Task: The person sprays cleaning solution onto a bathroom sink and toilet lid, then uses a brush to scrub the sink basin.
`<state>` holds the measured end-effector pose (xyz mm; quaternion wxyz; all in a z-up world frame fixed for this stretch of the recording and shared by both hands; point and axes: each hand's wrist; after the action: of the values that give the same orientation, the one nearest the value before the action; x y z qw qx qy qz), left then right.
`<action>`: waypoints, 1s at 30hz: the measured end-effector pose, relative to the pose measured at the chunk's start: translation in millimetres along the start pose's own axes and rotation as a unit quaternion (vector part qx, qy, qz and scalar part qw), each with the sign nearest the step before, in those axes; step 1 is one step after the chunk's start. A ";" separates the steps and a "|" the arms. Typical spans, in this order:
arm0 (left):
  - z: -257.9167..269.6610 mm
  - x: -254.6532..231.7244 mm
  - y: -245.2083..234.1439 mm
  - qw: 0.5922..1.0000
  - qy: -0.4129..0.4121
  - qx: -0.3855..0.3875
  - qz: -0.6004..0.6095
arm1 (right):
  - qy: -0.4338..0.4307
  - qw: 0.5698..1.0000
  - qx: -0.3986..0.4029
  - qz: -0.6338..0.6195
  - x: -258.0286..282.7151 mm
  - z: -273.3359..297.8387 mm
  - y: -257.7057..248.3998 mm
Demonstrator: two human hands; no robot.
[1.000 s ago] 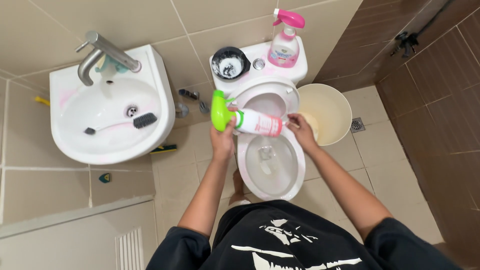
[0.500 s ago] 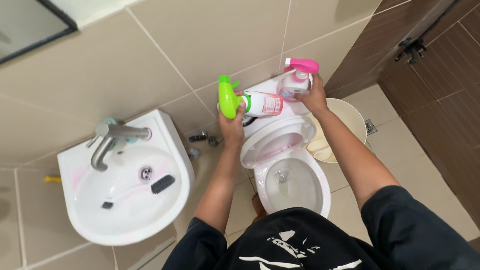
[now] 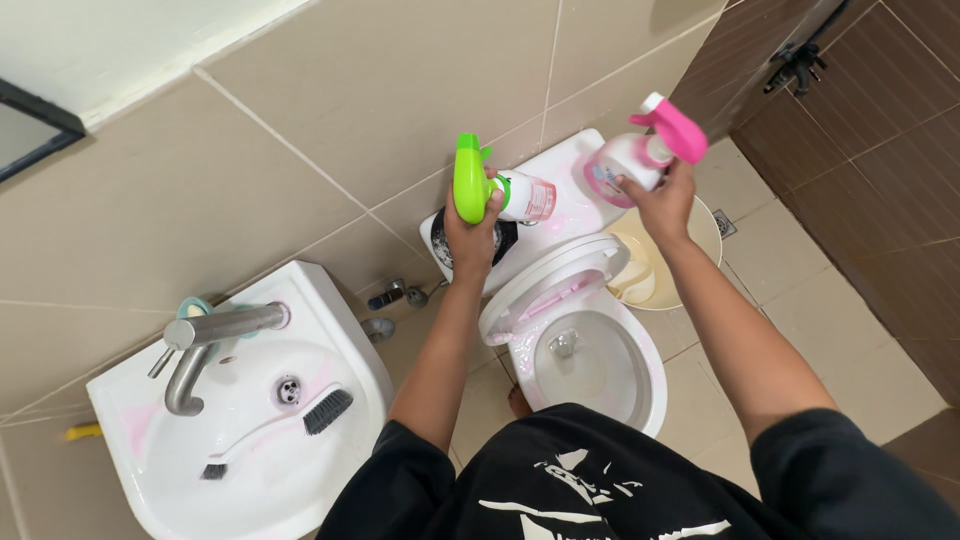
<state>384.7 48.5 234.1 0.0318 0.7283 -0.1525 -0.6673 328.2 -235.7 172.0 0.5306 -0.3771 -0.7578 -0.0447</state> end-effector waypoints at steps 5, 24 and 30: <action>21.7 -16.4 -4.1 1.000 -0.004 -0.006 -0.002 | -0.054 0.998 -0.022 -0.030 32.3 11.5 -22.8; 247.2 -50.8 -65.5 0.990 -0.005 -0.143 0.017 | -0.120 0.967 0.202 -0.098 96.7 130.5 -70.7; 357.9 -29.5 -62.6 0.983 -0.025 -0.179 -0.032 | -0.073 0.938 0.325 -0.097 100.4 211.7 -85.7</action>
<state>42.8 172.1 208.3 0.1364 0.6987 -0.0077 -0.7023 96.8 -145.0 193.0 0.5603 -0.1110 -0.8006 0.1811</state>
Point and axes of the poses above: each hand's wrist, its own z-axis away from the middle knuckle, its own y-axis out of the palm, x = y × z, and after that the axes turned 12 degrees about -y, right-handed
